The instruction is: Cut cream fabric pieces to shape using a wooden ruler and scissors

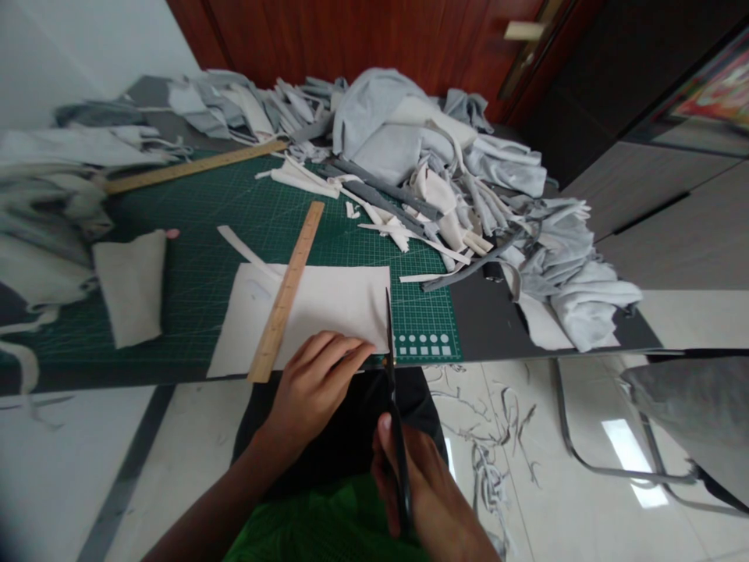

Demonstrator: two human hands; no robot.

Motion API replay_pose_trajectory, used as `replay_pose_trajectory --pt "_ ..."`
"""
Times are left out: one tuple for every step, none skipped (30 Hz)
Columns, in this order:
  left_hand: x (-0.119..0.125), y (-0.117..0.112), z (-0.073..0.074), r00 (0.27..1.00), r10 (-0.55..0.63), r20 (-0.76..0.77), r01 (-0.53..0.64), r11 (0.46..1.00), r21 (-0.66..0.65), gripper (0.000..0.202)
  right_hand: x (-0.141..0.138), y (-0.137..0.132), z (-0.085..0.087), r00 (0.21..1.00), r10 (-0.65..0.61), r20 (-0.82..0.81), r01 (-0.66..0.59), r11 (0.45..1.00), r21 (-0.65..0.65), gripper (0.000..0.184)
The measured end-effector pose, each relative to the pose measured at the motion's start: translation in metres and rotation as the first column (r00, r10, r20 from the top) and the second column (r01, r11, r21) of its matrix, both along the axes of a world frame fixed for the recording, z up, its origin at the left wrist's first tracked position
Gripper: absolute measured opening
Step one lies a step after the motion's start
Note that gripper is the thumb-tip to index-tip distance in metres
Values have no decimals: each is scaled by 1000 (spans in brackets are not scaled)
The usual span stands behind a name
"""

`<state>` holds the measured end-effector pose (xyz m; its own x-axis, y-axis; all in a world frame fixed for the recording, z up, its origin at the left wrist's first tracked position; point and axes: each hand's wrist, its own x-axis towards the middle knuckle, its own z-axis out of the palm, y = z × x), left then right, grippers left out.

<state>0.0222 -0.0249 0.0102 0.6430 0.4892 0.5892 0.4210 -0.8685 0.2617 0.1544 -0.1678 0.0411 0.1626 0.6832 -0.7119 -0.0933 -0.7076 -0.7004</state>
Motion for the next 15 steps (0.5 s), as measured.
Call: replay_pose_trajectory --pt "0 0 1 1000 -2 0 2 1000 5 24 0 1 1 1000 5 -13 -5 1000 -17 74" --pt "0 0 1 1000 -3 -1 3 1000 8 24 0 2 1 1000 10 -24 -10 999 -34 74" --pt "0 0 2 1000 -3 -2 3 1000 8 25 0 3 1 999 11 -31 -12 999 -41 74" --pt "0 -1 2 1000 -3 -2 3 1000 7 25 0 3 1 999 9 -35 -11 999 -37 74" --pt "0 -1 2 1000 -2 0 2 1000 5 25 0 3 1 999 7 -39 -8 1000 -30 74" --pt "0 -1 2 1000 -3 2 3 1000 3 25 0 3 2 999 1 -42 -2 1000 -25 73" --pt "0 -1 2 1000 -3 5 3 1000 0 25 0 3 2 999 -6 -46 5 1000 -26 73" --pt "0 -2 1 1000 -4 7 4 1000 -2 25 -1 3 2 999 -14 -51 12 1000 -29 74" --pt "0 -2 1 1000 -4 10 4 1000 -4 25 -1 3 3 998 -19 -54 17 999 -33 75" --pt "0 -3 0 1000 -5 9 5 1000 -5 25 -2 3 3 998 -23 -55 21 999 -37 75" --pt "-1 -3 -1 1000 -6 6 6 1000 -6 25 -2 4 4 998 -27 -54 25 999 -39 76" --pt "-1 -3 -1 1000 -9 3 10 1000 -5 24 -2 4 4 998 -28 -51 26 999 -37 76" --pt "-1 -3 -2 1000 -13 4 13 1000 -3 24 -2 4 4 998 -27 -49 26 999 -34 75" --pt "-1 -3 -2 1000 -18 5 18 1000 -1 24 -2 4 4 998 -27 -48 25 999 -30 75" --pt "-1 -3 -2 1000 -22 8 22 1000 -1 24 -1 4 3 998 -26 -48 25 999 -29 75"
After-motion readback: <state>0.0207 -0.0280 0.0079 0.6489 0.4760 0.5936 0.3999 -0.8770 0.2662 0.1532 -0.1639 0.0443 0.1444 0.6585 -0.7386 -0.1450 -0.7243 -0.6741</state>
